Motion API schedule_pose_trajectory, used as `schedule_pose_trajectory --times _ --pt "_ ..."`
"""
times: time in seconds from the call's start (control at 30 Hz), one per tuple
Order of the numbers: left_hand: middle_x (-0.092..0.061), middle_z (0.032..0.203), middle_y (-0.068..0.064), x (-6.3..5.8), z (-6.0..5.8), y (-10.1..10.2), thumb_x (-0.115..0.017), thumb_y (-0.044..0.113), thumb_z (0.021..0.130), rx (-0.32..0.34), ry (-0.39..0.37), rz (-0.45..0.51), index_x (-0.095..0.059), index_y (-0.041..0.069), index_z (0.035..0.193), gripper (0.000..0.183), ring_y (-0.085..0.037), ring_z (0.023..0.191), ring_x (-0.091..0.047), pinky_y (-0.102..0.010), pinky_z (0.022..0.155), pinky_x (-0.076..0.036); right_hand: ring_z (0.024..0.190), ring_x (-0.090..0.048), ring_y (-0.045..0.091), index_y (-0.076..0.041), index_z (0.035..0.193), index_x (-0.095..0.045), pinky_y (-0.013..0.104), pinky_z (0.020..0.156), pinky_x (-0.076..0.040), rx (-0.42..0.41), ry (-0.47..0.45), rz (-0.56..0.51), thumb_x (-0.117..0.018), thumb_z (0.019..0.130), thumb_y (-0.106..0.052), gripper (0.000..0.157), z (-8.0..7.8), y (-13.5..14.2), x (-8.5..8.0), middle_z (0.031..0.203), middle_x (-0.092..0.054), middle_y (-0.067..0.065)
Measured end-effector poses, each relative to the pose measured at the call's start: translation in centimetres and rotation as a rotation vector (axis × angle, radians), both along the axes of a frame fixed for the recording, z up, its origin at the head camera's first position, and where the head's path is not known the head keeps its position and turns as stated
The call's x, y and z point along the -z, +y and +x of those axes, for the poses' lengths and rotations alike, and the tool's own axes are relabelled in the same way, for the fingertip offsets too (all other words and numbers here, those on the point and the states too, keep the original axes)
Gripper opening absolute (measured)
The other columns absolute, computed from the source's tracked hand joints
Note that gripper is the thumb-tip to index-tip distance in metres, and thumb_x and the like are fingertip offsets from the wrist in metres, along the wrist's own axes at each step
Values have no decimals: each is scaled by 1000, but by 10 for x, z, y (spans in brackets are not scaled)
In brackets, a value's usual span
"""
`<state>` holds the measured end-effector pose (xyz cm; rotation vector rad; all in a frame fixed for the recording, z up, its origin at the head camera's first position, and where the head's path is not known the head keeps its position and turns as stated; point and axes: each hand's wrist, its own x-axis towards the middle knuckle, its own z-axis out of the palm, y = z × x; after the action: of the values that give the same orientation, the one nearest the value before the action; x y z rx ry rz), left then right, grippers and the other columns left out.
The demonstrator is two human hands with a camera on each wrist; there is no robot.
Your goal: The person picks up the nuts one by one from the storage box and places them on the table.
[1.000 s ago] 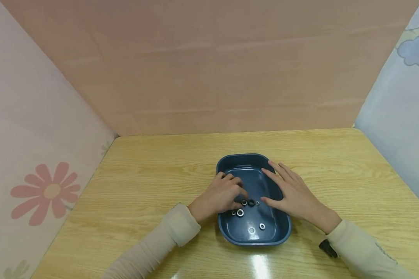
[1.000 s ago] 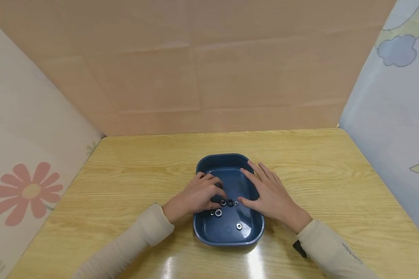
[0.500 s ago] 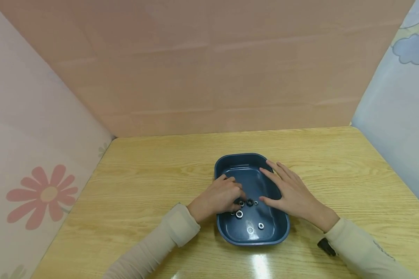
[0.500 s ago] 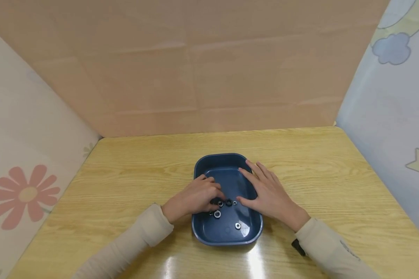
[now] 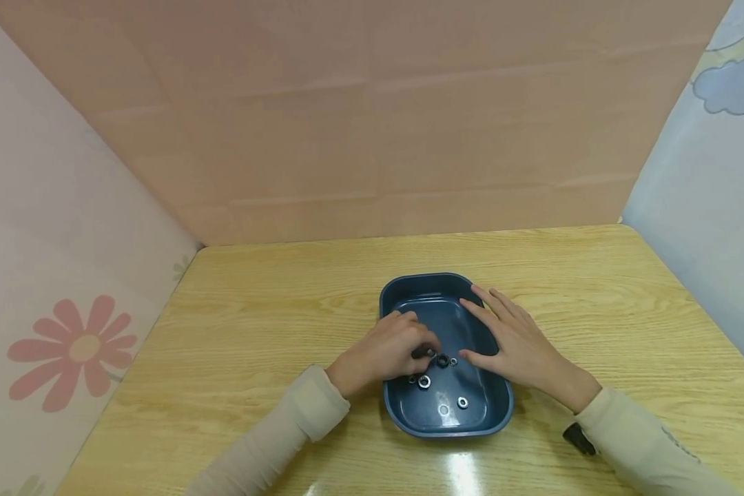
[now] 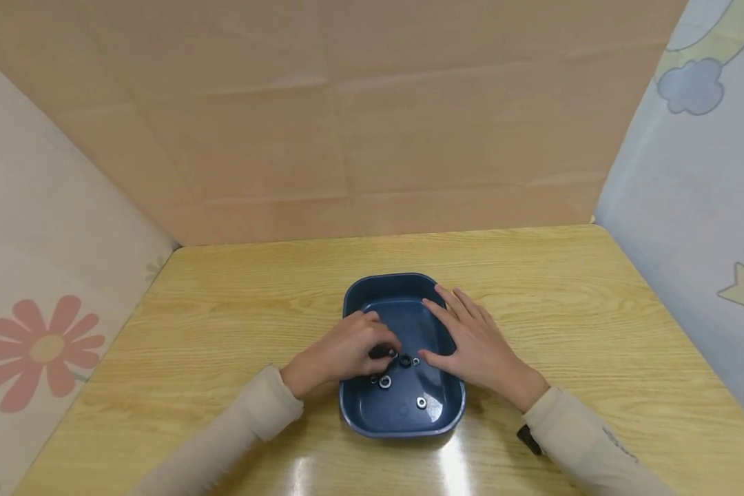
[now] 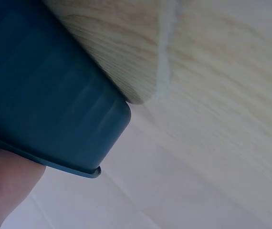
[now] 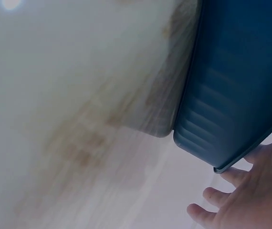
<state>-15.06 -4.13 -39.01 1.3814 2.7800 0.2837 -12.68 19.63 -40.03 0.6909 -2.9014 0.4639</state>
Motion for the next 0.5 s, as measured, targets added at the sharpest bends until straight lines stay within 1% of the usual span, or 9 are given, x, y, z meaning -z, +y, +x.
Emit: schedule_pose_trajectory --times 0.17,0.4,0.5 --pt "-68 94 16 -2 1 -2 -67 29 81 -5 5 43 -70 28 99 19 -4 75 -42 -20 68 -33 138 -19 38 -19 143 -31 62 102 -22 -4 -20 -7 -57 79 -60 80 1 1 0 153 -19 9" --pt "-69 92 13 -3 1 -2 -68 27 79 -37 47 88 -71 27 97 18 -6 74 -43 -21 68 -32 141 -16 32 -21 143 -29 59 104 -22 15 -35 -26 -56 79 -61 80 5 1 -7 154 -17 3" --pt "-69 93 13 -3 1 -3 -69 27 79 -53 65 103 -71 27 96 18 -6 76 -44 -22 71 -33 141 -16 32 -21 144 -29 59 104 -22 4 -38 -33 -56 79 -61 81 9 0 -9 154 -17 3"
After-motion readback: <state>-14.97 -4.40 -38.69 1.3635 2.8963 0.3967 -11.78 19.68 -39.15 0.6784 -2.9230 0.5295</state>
